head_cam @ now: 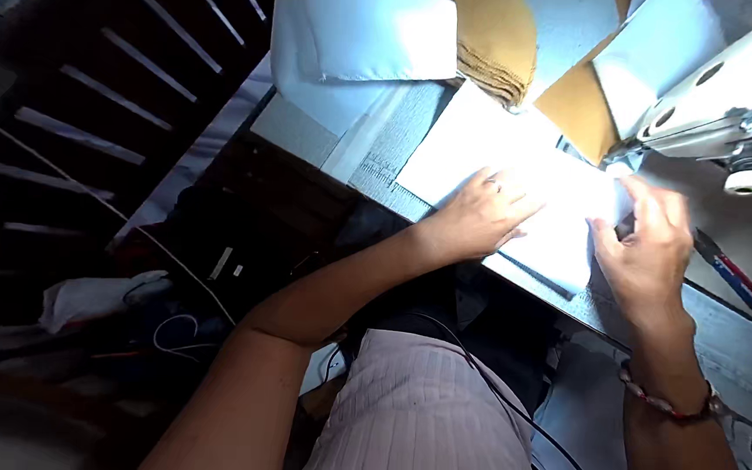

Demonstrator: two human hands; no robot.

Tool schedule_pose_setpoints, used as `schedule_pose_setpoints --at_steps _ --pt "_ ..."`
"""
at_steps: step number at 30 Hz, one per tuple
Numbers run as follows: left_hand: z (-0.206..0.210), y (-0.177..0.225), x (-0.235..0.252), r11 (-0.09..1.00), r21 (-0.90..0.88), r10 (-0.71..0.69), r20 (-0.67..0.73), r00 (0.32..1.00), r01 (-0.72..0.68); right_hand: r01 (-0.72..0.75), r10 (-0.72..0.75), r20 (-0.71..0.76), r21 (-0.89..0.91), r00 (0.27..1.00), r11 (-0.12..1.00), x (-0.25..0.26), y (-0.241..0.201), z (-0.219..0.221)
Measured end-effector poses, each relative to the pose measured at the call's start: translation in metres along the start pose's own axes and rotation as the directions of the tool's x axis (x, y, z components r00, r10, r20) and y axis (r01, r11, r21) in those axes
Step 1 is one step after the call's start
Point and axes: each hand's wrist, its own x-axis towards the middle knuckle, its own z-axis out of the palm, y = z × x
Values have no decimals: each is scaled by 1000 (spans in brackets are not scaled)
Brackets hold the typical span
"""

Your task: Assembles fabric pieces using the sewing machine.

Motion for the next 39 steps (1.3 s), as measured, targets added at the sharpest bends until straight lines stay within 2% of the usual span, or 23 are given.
schedule_pose_setpoints --at_steps 3,5,7,9,12,15,17,19,21,23,26,29,31,34,35,37,39 --pt "12 3 2 998 20 -54 18 998 54 -95 95 -30 23 995 995 -31 3 -15" --pt "15 4 2 997 23 -72 9 997 72 -175 178 -3 169 984 970 -51 7 -16" --pt "20 4 2 997 5 -78 -2 997 78 -215 224 24 395 974 893 -61 11 -10" --pt "25 5 1 997 3 -83 -15 996 83 -234 269 14 535 963 811 -58 6 -5" --pt "28 11 -4 995 8 -96 -5 995 96 -298 353 19 581 935 758 -35 1 3" --pt "28 19 -7 995 15 -103 -2 995 103 -296 376 -2 610 927 735 -13 7 12" --pt "32 20 -9 992 30 -119 -115 986 124 -198 271 -47 566 962 800 -9 2 9" --pt "37 17 -13 991 70 -86 -300 950 112 14 17 -66 441 998 897 -18 -8 3" --pt "39 15 -16 990 108 -47 -382 923 95 223 -235 -16 382 972 897 -31 -16 2" --pt "38 16 -16 992 94 -44 -367 929 84 306 -348 64 346 935 887 -37 -16 1" --pt "32 17 -16 996 78 -19 -264 964 42 237 -297 155 318 942 918 -32 -21 -4" --pt "4 8 -14 1000 17 14 -108 994 -12 134 -167 108 258 980 957 -18 -34 2" --pt "-15 -8 -17 999 39 8 -160 987 -2 121 -131 46 177 990 977 -15 -38 19" --pt "-43 -51 -30 980 122 -117 -304 946 160 158 -157 -18 71 987 985 -21 -35 41" --pt "-51 -68 -36 957 145 -201 -296 934 252 165 -163 -29 66 986 984 -23 -31 45" --pt "-63 -102 -49 891 163 -392 -191 900 423 178 -179 1 98 984 979 -30 -23 49" --pt "-74 -125 -51 880 159 -418 -186 889 447 197 -201 37 100 979 975 -34 -20 52"
